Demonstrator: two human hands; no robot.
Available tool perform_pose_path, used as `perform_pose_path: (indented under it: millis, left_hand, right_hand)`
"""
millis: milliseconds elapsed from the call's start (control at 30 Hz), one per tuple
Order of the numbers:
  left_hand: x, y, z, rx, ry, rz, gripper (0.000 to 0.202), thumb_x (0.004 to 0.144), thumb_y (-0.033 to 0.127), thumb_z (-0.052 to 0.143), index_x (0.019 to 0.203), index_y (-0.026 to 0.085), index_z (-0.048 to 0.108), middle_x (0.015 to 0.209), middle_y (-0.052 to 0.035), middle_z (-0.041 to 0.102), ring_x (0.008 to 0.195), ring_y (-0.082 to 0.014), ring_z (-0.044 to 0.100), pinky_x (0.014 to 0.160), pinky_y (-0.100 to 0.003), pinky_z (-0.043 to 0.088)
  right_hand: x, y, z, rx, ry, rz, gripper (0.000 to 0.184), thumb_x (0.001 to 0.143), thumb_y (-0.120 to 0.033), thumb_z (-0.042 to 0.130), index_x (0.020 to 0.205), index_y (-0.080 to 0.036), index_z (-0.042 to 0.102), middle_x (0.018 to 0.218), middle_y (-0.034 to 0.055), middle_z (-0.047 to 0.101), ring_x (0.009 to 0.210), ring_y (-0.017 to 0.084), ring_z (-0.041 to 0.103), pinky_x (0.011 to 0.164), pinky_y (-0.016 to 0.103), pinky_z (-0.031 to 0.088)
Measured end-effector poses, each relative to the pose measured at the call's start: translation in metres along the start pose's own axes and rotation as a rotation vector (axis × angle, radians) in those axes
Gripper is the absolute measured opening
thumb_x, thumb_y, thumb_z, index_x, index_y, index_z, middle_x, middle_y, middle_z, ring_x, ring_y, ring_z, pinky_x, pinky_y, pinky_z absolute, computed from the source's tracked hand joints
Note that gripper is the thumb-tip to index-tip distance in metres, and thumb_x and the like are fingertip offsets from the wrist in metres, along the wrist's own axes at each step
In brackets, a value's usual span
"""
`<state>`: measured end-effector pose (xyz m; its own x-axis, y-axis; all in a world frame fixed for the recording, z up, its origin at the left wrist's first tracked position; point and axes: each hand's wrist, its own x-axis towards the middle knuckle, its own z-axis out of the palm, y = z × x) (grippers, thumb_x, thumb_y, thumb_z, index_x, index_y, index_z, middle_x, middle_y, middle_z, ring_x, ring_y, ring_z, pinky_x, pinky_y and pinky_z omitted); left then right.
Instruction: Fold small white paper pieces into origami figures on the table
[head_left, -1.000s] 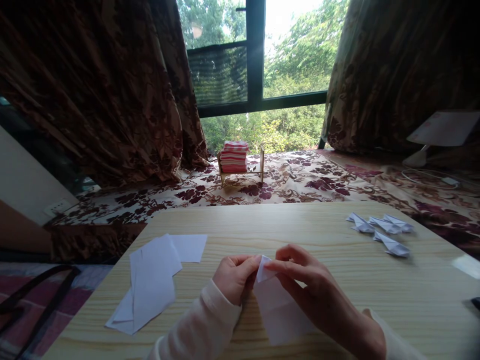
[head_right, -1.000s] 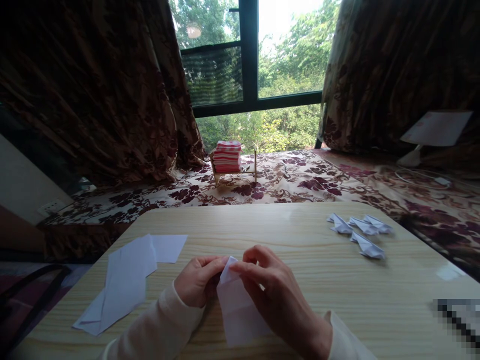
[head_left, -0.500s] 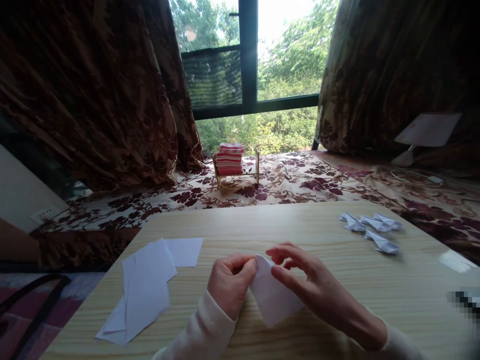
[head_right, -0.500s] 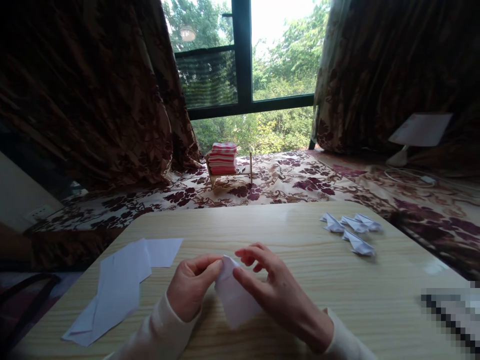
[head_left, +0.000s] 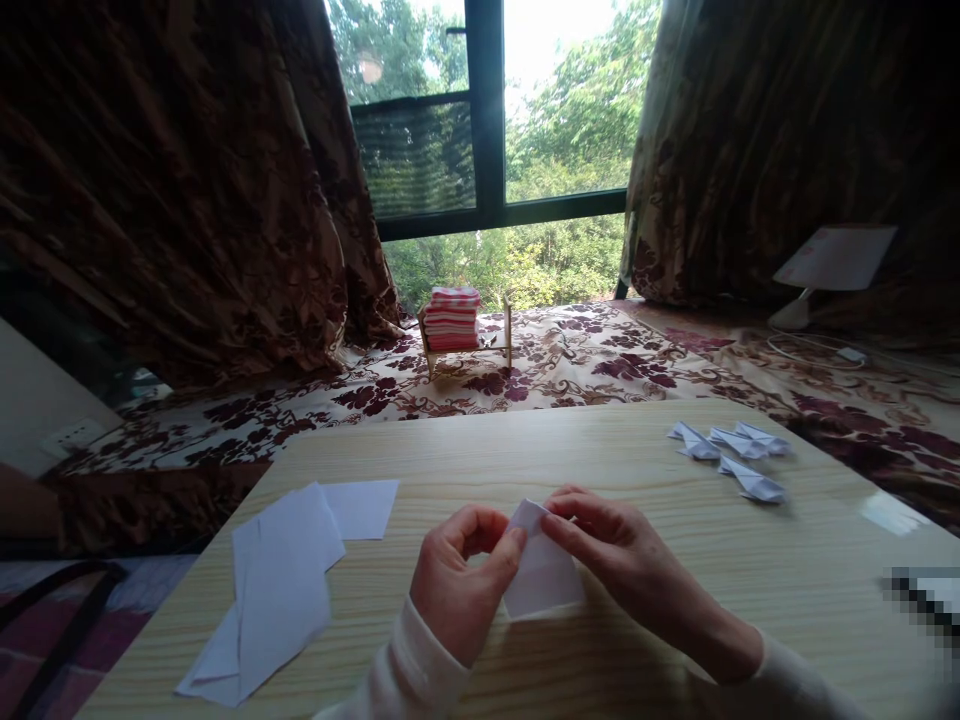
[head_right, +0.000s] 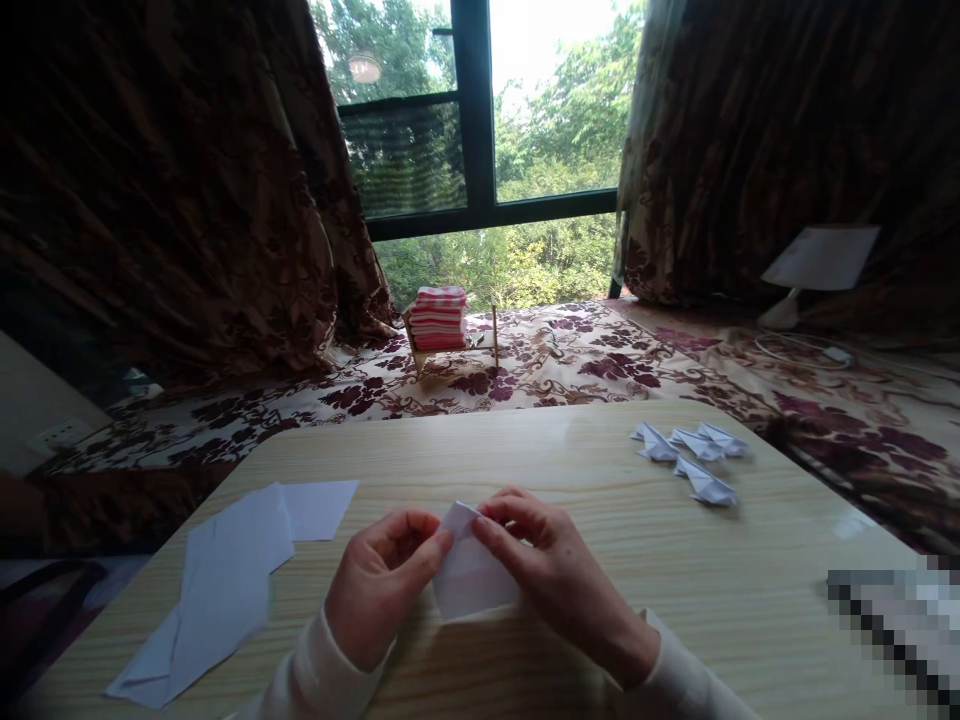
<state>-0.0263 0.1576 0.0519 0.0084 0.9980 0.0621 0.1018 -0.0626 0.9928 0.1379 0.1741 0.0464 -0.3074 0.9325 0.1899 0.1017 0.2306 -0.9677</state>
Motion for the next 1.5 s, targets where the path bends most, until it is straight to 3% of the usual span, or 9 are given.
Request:
perform_pose_path:
  millis: [200,467,633,800,900,1033,1300,1500]
  left_hand:
    - [-0.003,0.007,0.0,0.108,-0.084,0.027,0.019,0.073,0.028,0.06,0.072,0.012,0.069,0.065,-0.0041,0.063,0.064,-0.0151,0.053,0.061,-0.024,0.042]
    - [-0.008,0.013,0.001,0.167,-0.223,0.047,0.019,0.074,0.023,0.057,0.066,0.013,0.071,0.062,-0.0037,0.059,0.063,-0.015,0.05,0.058,-0.024,0.038]
    - [-0.007,0.01,0.0,0.124,-0.277,-0.001,0.02,0.072,0.023,0.059,0.058,0.013,0.068,0.057,-0.0011,0.053,0.058,-0.0126,0.045,0.054,-0.023,0.034]
    - [0.001,0.003,-0.002,-0.086,-0.147,-0.217,0.02,0.061,0.031,0.067,0.058,0.012,0.07,0.053,-0.0019,0.059,0.054,-0.0114,0.046,0.052,-0.023,0.034]
    - [0.005,-0.003,-0.002,-0.221,-0.027,-0.276,0.02,0.054,0.032,0.072,0.054,0.012,0.069,0.05,-0.0011,0.06,0.05,-0.01,0.046,0.051,-0.022,0.035]
    - [0.006,-0.007,-0.001,-0.288,0.01,-0.304,0.023,0.05,0.033,0.076,0.052,0.011,0.067,0.048,0.0002,0.058,0.048,-0.0088,0.046,0.049,-0.022,0.034]
    - [0.005,-0.004,0.001,-0.134,-0.054,-0.171,0.025,0.063,0.036,0.068,0.066,0.012,0.063,0.059,0.0003,0.058,0.055,-0.0096,0.046,0.052,-0.02,0.035]
    - [0.002,0.0,0.001,0.034,-0.035,-0.044,0.027,0.074,0.033,0.052,0.053,0.016,0.047,0.049,0.0057,0.036,0.049,-0.0083,0.033,0.045,-0.021,0.025]
  right_hand:
    - [0.0,-0.005,0.0,-0.046,-0.04,0.002,0.027,0.082,-0.038,0.055,0.074,-0.015,0.067,0.076,0.0024,0.056,0.068,0.013,0.052,0.056,0.022,0.04]
    - [-0.004,-0.014,0.001,-0.039,-0.105,0.041,0.025,0.082,-0.036,0.052,0.069,-0.015,0.055,0.064,-0.0013,0.052,0.06,0.011,0.045,0.053,0.021,0.036]
    - [-0.005,-0.015,0.004,-0.118,-0.054,0.002,0.033,0.083,-0.037,0.05,0.058,-0.016,0.05,0.058,-0.003,0.045,0.057,0.01,0.041,0.051,0.02,0.033]
    - [0.0,-0.008,0.002,0.066,-0.044,0.152,0.041,0.083,-0.05,0.044,0.066,-0.015,0.056,0.057,-0.0032,0.045,0.053,0.009,0.039,0.048,0.02,0.032]
    - [0.0,-0.008,-0.001,-0.003,-0.035,0.141,0.047,0.085,-0.052,0.039,0.059,-0.015,0.052,0.056,-0.0033,0.042,0.053,0.01,0.038,0.049,0.021,0.031]
    - [-0.002,-0.01,-0.002,-0.065,-0.062,0.158,0.039,0.082,-0.049,0.047,0.063,-0.015,0.049,0.057,-0.004,0.039,0.053,0.009,0.034,0.046,0.021,0.026]
    - [-0.003,-0.009,0.003,-0.118,-0.092,0.118,0.034,0.084,-0.042,0.045,0.062,-0.016,0.046,0.057,-0.0042,0.038,0.053,0.009,0.034,0.045,0.02,0.027]
    - [-0.006,-0.014,0.008,-0.14,-0.133,0.108,0.029,0.083,-0.034,0.048,0.06,-0.016,0.045,0.057,-0.0043,0.037,0.054,0.009,0.033,0.046,0.02,0.026]
